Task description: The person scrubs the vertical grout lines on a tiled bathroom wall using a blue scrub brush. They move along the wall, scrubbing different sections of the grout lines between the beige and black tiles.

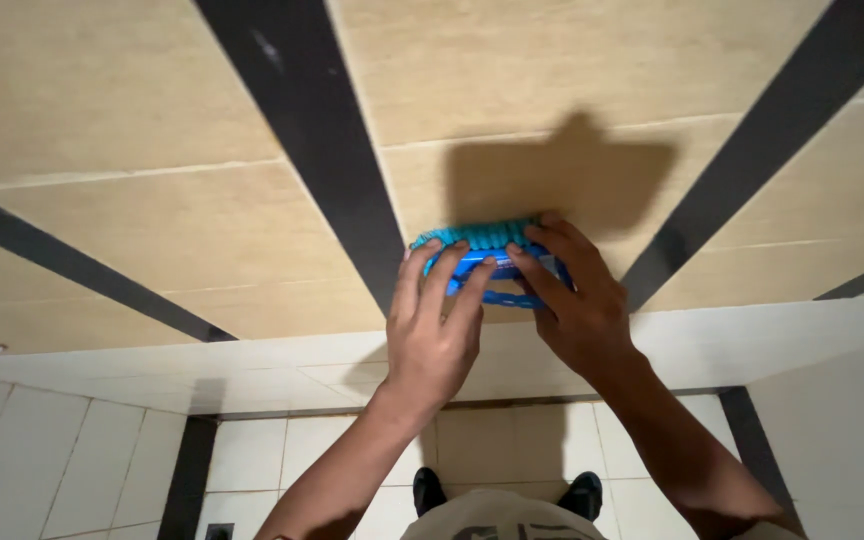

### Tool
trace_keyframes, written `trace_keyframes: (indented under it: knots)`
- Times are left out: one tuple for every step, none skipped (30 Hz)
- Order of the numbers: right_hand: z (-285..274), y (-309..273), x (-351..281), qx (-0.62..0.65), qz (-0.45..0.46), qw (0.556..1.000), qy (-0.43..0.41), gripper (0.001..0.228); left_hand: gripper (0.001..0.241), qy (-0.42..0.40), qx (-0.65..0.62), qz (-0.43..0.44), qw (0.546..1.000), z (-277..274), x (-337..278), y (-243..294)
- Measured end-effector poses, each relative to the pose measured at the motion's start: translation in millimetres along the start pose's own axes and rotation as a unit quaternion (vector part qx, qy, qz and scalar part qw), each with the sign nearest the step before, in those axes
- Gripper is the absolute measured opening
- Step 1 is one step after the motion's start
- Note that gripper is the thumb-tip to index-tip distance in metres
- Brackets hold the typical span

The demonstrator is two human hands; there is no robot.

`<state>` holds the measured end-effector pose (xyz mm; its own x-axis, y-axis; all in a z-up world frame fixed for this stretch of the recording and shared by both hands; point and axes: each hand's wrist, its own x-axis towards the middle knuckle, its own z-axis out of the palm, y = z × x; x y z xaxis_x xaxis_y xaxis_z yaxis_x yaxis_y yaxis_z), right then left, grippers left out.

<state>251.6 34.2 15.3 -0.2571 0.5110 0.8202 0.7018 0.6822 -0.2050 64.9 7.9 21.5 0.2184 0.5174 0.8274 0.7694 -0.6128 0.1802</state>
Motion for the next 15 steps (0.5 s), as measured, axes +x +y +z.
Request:
trace_keyframes:
  knots:
    - [5.6,-4.2,2.1,0.000,-0.001,1.000,-0.001,0.044,0.042,0.001,0.000,-0.001,1.000,-4.3,-0.5,-6.3]
    - [11.9,-9.3,3.5,-0.003,-0.008,1.000,0.003,0.043,0.044,0.007,0.001,0.001,1.000,-9.4,-2.1,-12.8]
    - [18.2,-14.5,4.7,-0.006,-0.014,1.000,0.007,0.042,0.046,0.013,0.002,0.003,1.000,-14.5,-3.9,-19.3]
    - [23.2,-20.1,5.9,-0.006,-0.014,1.000,0.006,0.042,0.046,0.012,0.002,0.001,1.000,-17.2,-7.1,-26.5]
    - [28.1,-25.6,6.8,-0.007,-0.014,1.000,0.006,0.042,0.045,0.017,0.004,-0.003,1.000,-19.7,-10.5,-33.5]
    - [33.1,-31.1,7.4,-0.008,-0.013,1.000,0.005,0.042,0.045,0.021,0.006,-0.007,1.000,-22.2,-14.1,-40.3]
    - [37.9,-36.0,7.4,-0.007,-0.012,1.000,0.003,0.042,0.045,0.019,0.006,-0.009,1.000,-25.5,-17.3,-46.3]
    - [42.8,-40.5,8.2,-0.006,-0.012,1.000,0.002,0.041,0.044,0.025,0.002,-0.002,1.000,-28.8,-20.0,-52.4]
    - [47.3,-45.0,9.1,-0.004,-0.012,1.000,0.001,0.040,0.043,0.031,-0.002,0.005,1.000,-32.2,-22.7,-58.1]
    - [53.5,-48.3,8.9,-0.002,-0.014,1.000,0.001,0.040,0.043,0.032,0.000,0.005,0.999,-35.9,-24.4,-62.9]
    - [59.1,-51.3,8.6,-0.008,-0.015,1.000,0.005,0.040,0.043,0.034,0.004,0.006,0.999,-39.3,-25.7,-67.0]
    - [63.2,-53.8,7.5,-0.016,-0.014,1.000,0.008,0.039,0.042,0.035,0.005,0.008,0.999,-42.0,-26.7,-70.1]
    - [66.8,-57.3,8.6,-0.016,-0.015,1.000,0.009,0.039,0.042,0.035,0.005,0.009,0.999,-44.6,-27.7,-74.0]
    - [69.2,-60.7,8.5,-0.011,-0.012,1.000,0.011,0.039,0.040,0.037,-0.002,0.007,0.999,-46.7,-28.9,-77.0]
    - [71.1,-63.4,8.4,-0.006,-0.008,1.000,0.014,0.038,0.039,0.038,-0.010,0.005,0.999,-48.2,-29.9,-79.4]
